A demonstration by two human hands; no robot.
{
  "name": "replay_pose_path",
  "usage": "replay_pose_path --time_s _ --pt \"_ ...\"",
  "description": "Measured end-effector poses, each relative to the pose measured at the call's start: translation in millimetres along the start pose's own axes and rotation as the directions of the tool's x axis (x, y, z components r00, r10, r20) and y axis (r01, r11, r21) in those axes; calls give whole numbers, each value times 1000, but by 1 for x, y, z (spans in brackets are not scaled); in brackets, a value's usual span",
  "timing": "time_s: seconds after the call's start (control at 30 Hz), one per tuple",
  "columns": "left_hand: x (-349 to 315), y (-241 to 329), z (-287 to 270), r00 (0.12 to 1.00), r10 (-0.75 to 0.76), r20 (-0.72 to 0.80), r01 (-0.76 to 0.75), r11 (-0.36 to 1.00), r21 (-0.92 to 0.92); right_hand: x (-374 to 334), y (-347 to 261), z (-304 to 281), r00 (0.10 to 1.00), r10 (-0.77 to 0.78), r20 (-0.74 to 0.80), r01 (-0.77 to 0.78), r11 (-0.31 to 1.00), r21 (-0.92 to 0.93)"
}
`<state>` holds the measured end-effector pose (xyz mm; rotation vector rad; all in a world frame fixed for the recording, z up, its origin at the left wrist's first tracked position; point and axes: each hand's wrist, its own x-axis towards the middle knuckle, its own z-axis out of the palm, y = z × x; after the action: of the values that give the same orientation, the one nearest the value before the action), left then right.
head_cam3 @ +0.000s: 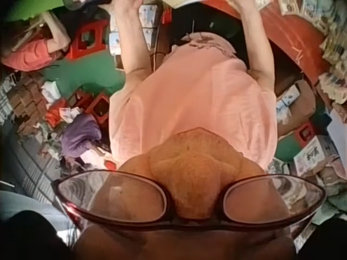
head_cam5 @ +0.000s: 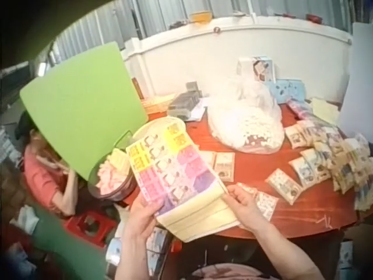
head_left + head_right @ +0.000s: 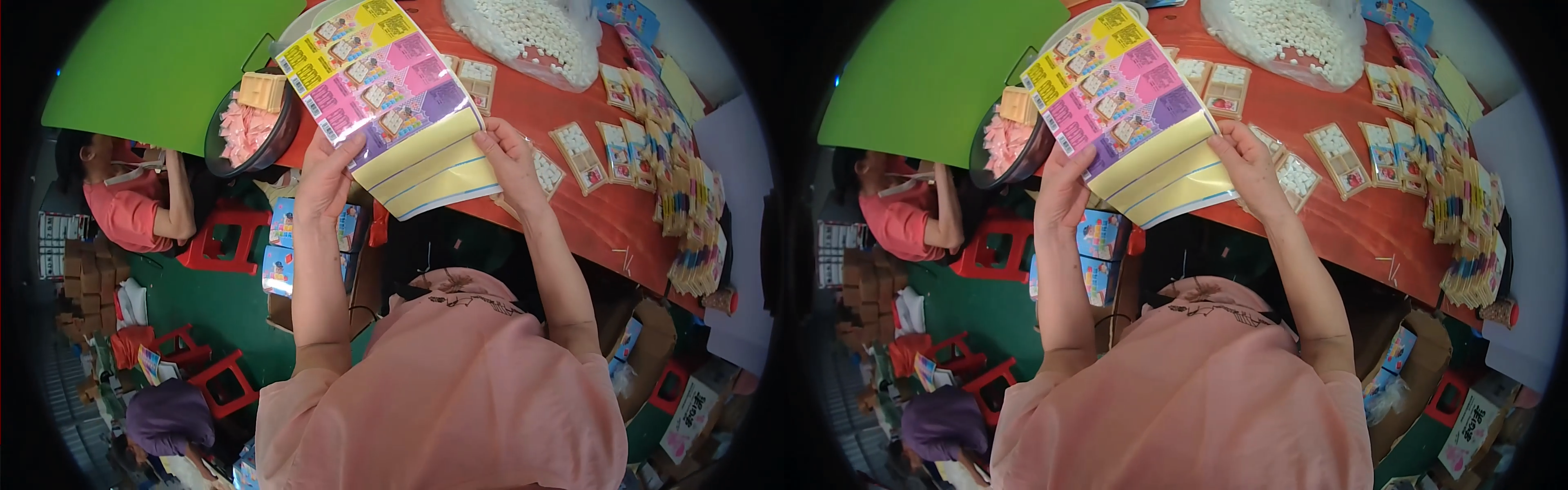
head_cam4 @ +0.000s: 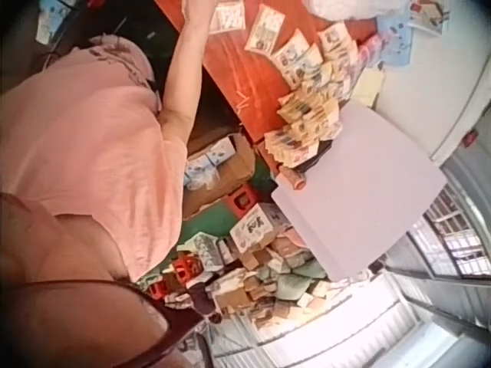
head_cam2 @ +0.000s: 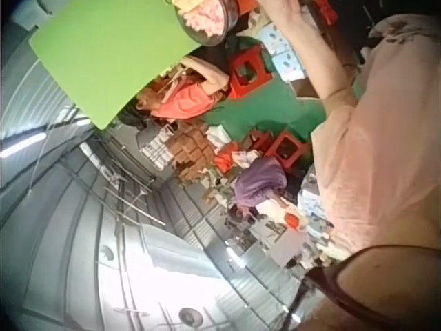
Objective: Peeling stickers from a large sheet and applying them to individual plastic containers filled with white items.
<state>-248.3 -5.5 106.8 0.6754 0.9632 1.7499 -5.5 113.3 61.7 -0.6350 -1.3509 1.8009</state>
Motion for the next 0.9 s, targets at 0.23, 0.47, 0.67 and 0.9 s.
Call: replay_pose_path --time_s 0.23,0.47,0.67,0.9 --pt "-25 -11 -33 972 -37 -233 71 987 141 6 32 32 998 36 -43 -44 976 -215" --pt "-49 -48 -63 890 -146 -432 214 970 115 -10 32 33 965 261 29 -194 783 -590" --pt "-57 -72 -73 856 -281 -435 263 959 -102 -3 50 41 982 191 -12 -143 691 -708" --pt "-67 -78 -91 812 -303 -499 263 953 -150 6 52 77 899 -244 365 329 -174 -928"
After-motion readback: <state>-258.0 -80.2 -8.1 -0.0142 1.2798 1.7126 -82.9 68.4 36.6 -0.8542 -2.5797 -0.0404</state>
